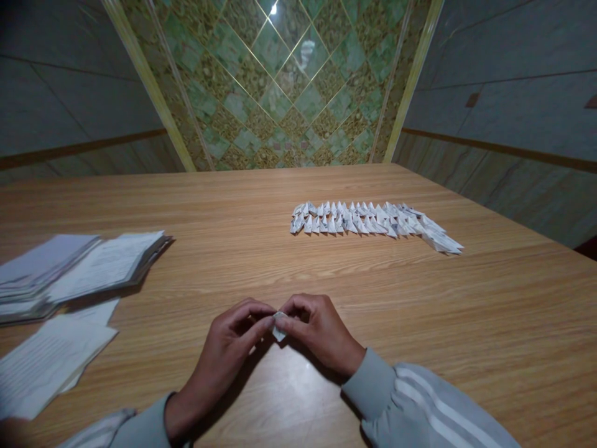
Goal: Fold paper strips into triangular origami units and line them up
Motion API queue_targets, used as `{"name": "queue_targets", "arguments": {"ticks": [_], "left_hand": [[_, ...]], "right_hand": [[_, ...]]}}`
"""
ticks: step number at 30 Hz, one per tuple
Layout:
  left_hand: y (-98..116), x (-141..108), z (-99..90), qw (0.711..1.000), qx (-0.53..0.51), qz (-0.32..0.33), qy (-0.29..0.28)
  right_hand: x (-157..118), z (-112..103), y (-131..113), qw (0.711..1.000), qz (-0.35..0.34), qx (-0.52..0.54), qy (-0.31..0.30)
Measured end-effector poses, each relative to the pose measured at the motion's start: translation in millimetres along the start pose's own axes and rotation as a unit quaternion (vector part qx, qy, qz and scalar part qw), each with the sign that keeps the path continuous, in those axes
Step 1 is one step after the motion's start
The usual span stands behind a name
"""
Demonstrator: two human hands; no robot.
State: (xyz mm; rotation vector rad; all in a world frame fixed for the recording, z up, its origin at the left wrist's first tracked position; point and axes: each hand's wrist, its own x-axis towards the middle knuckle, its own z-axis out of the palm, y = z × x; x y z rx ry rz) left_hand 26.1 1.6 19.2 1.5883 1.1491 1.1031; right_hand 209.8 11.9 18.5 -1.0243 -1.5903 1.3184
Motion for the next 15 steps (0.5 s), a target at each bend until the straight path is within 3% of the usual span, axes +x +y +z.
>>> {"name": "queue_targets", "arguments": {"ticks": [5,15], "left_hand": [[-4.4,1.9,0.2,1.0,0.005,-0.011,0.007],[-3.8,1.1,2.8,0.998,-0.039,-0.041,-0.003]], "right_hand": [[1.8,-3.6,-1.9,0.997,-0.031,-0.07,-0.008],[1.6,-0.3,4.4,0.998,-0.002,-0.059,0.024]]}}
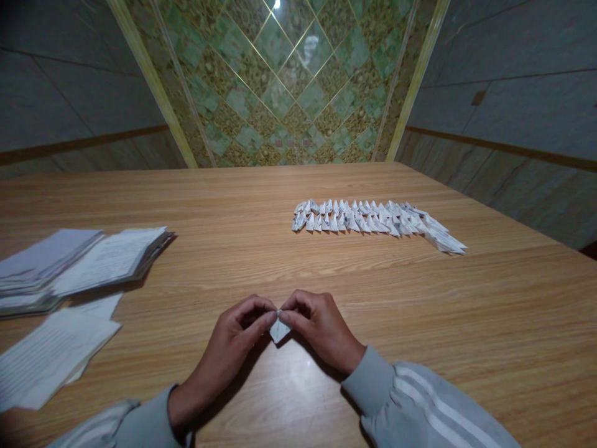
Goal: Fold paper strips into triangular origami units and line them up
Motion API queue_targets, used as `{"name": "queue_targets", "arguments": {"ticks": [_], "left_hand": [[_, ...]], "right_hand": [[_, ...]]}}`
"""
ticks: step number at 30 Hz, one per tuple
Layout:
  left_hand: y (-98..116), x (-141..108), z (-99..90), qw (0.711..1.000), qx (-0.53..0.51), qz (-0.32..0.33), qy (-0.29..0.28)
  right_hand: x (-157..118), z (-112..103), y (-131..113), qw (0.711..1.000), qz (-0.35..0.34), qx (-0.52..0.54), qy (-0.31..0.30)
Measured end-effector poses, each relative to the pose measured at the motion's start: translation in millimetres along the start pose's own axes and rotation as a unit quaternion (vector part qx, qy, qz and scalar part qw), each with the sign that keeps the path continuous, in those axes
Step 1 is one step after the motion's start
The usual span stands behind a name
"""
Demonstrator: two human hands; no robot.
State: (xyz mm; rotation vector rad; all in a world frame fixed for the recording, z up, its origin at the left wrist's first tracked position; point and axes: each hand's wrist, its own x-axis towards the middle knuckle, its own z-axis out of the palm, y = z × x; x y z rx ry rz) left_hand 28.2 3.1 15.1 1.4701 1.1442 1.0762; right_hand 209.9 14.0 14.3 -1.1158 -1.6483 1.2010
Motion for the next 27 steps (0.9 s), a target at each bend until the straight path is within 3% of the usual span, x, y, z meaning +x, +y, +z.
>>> {"name": "queue_targets", "arguments": {"ticks": [5,12,18,23,27], "left_hand": [[-2.2,2.2,2.9,0.997,-0.071,-0.036,0.009],[-3.9,4.6,0.7,0.964,-0.23,-0.077,0.11],[-3.7,4.4,1.5,0.946,-0.287,-0.078,0.128],[-0.8,4.3,2.2,0.951,-0.274,-0.036,0.138],[1.4,-1.0,3.7,0.966,-0.231,-0.013,0.116]], "right_hand": [[0.2,2.0,-1.6,0.999,-0.004,0.031,0.011],[4.7,-2.8,-6.1,0.988,0.004,0.073,0.137],[3.3,-3.8,-0.5,0.982,-0.046,0.017,0.18],[-2.1,-5.0,-6.6,0.985,-0.082,-0.077,0.133],[-4.4,-3.6,-15.8,0.97,-0.177,-0.149,0.069]]}}
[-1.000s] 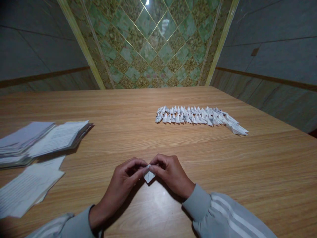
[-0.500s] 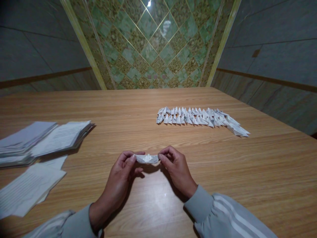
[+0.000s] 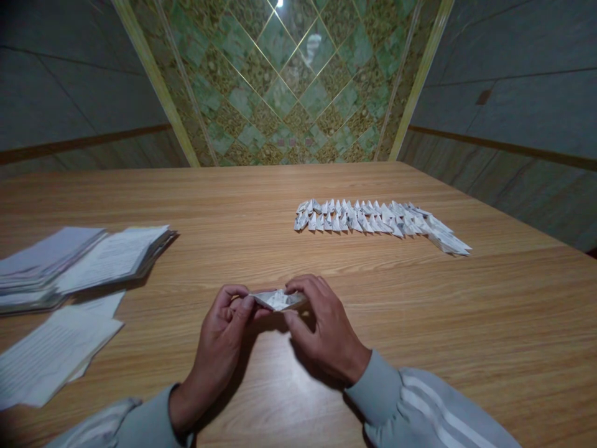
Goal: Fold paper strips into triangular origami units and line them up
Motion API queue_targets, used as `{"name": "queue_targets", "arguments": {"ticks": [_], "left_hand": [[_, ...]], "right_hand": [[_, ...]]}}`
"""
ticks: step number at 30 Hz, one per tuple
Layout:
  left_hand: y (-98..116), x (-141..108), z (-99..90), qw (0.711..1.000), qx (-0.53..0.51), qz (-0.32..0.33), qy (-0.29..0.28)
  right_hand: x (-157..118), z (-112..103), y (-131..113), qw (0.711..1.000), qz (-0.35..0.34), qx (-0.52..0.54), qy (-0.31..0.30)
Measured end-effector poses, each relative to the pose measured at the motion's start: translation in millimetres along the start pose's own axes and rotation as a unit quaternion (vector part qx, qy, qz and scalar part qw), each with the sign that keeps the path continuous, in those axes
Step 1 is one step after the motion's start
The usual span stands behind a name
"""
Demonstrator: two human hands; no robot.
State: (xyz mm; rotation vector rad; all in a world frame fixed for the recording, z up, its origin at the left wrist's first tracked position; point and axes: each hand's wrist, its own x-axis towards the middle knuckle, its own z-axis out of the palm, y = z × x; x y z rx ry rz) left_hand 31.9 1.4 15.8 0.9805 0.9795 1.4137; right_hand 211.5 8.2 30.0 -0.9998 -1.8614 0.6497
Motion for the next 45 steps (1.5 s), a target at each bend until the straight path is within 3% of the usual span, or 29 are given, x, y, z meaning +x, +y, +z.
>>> {"name": "queue_targets", "arguments": {"ticks": [2,8,14,23,30,37,42,45], "left_hand": [[0.4,-2.8,0.6,1.0,0.008,0.005,-0.018],[0.6,-2.7,-0.2,0.999,-0.032,-0.015,-0.038],[-2.2,-0.9,-1.4,0.995,-0.072,-0.05,-0.05],[0.4,1.5,1.5,0.997,0.044,-0.043,-0.039],[3.9,-0.6,0.7,0.995,0.093,-0.002,-0.021],[1.3,-1.1,0.4,0.993,0.109,0.027,-0.027],[2.3,0.8,-0.6,0.991,0.115,-0.028,-0.066],[3.5,2.6,-2.2,0.986,0.146,-0.028,-0.072]], "right_hand": [[0.7,0.5,-1.6,0.999,-0.031,-0.016,-0.009],[1.4,-1.1,-0.4,1.0,0.025,-0.016,-0.004],[1.5,-1.8,0.2,0.999,0.022,-0.016,0.023],[1.2,0.6,-2.0,0.998,-0.04,-0.044,0.002],[1.0,-1.0,-2.6,0.998,0.054,-0.038,-0.016],[2.0,-2.8,-1.3,0.998,0.038,-0.043,-0.036],[1.8,-4.1,3.8,0.998,0.034,-0.031,-0.044],[2.2,-5.6,5.4,0.994,0.084,0.01,-0.068]]}}
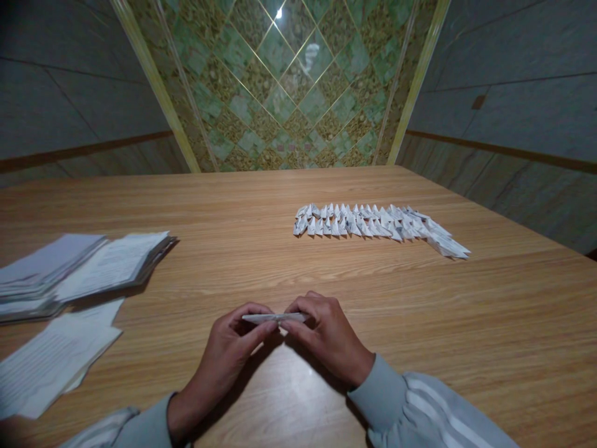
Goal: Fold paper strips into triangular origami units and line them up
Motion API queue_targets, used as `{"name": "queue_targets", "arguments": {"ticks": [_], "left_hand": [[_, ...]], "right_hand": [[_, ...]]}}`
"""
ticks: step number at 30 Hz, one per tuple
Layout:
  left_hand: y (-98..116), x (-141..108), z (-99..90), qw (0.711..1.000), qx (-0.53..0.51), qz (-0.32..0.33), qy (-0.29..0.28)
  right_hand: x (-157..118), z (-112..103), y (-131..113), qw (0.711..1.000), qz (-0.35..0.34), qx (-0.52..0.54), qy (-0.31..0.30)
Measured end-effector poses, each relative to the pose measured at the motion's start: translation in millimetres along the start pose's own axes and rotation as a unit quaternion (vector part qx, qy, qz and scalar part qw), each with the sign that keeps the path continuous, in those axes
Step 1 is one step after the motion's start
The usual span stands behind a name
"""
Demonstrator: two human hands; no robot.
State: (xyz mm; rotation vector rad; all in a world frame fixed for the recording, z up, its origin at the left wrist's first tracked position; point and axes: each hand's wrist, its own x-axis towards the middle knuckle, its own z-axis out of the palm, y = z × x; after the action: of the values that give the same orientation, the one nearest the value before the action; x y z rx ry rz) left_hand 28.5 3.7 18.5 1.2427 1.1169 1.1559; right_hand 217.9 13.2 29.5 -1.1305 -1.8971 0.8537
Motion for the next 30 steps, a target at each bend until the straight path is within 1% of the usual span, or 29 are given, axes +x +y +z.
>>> {"name": "queue_targets", "arguments": {"ticks": [3,5,9,13,16,19,23,27,30], "left_hand": [[-0.4,1.7,-1.4,1.0,-0.006,-0.004,0.016],[-0.9,2.1,-1.5,0.999,-0.028,-0.017,0.014],[-1.6,2.2,-1.2,0.997,-0.062,-0.042,0.007],[-1.6,3.6,-1.0,0.995,-0.086,-0.052,-0.002],[-1.7,3.1,-0.7,0.995,-0.083,-0.045,0.006],[-2.3,0.6,0.0,0.997,-0.059,-0.04,-0.007],[-4.8,-0.6,0.8,0.996,-0.056,-0.054,-0.037],[-7.9,2.0,0.7,0.995,-0.072,-0.06,-0.028],[-7.8,3.4,-0.3,0.996,-0.075,-0.051,-0.023]], "right_hand": [[0.6,-0.2,1.8,0.994,0.074,0.079,-0.028],[0.6,0.8,4.0,0.989,0.096,0.107,-0.026],[0.1,1.7,9.6,0.988,0.095,0.119,-0.014],[0.3,-3.1,12.5,0.985,0.102,0.139,-0.028],[0.9,-6.7,10.1,0.982,0.097,0.151,-0.049],[1.2,-5.9,5.6,0.987,0.087,0.122,-0.057],[0.8,-2.1,3.0,0.99,0.087,0.096,-0.051],[0.1,-2.9,6.9,0.99,0.078,0.107,-0.04],[-0.2,-3.7,8.7,0.983,0.089,0.145,-0.069]]}}
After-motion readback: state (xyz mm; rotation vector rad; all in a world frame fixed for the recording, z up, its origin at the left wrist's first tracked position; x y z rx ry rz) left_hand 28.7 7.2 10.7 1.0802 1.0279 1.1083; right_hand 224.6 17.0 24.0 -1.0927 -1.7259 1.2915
